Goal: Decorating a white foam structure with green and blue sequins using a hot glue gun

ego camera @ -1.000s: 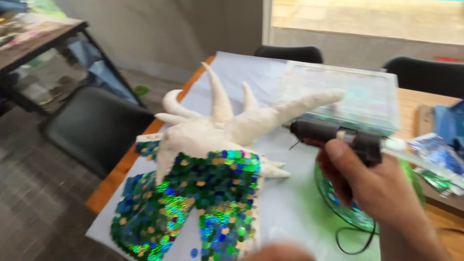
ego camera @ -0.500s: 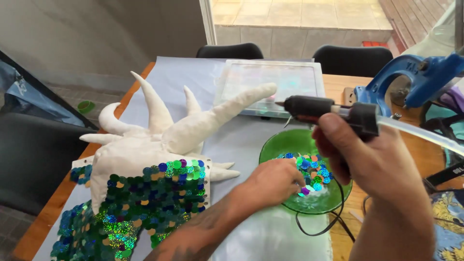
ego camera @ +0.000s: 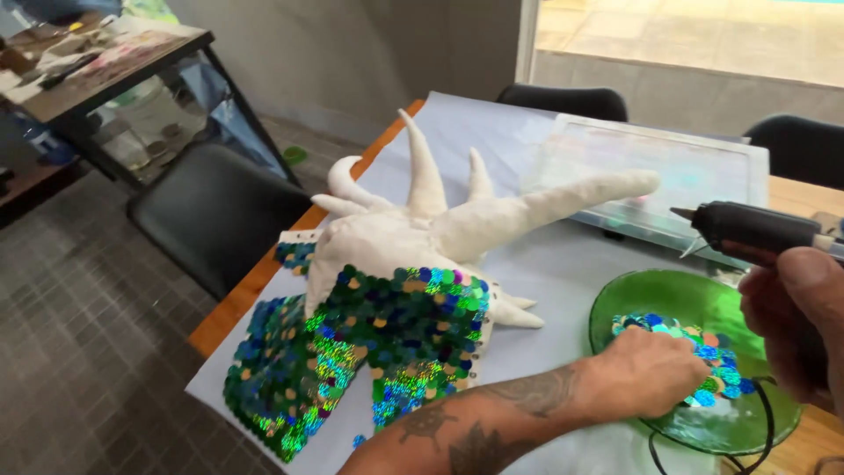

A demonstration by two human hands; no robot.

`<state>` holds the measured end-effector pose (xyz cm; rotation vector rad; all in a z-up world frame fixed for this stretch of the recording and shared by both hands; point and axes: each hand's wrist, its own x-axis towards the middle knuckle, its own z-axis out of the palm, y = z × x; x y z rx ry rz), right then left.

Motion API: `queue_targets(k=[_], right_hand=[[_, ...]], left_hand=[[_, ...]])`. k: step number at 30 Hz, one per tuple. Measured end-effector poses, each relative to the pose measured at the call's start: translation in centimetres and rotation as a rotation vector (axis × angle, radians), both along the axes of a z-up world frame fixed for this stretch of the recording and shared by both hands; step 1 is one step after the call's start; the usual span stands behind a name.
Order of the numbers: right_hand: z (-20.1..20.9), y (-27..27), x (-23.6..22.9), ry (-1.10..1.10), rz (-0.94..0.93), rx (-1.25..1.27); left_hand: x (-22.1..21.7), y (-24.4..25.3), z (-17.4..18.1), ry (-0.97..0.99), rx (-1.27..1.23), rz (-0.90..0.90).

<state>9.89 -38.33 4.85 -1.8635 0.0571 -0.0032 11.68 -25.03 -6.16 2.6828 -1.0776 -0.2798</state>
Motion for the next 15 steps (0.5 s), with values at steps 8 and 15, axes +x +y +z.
queue_targets(k=[8,15], right_hand=[[1.5,1.7,-1.2,-0.11,0.049,0.011],[2.9,3.8,-2.4,-0.113,-0.052,0.044]], left_hand=[[-1.8,3.6,2.5,0.278,-0.269,0.208],[-7.0,9.7,4.8,0.669,-1.121,0.367]])
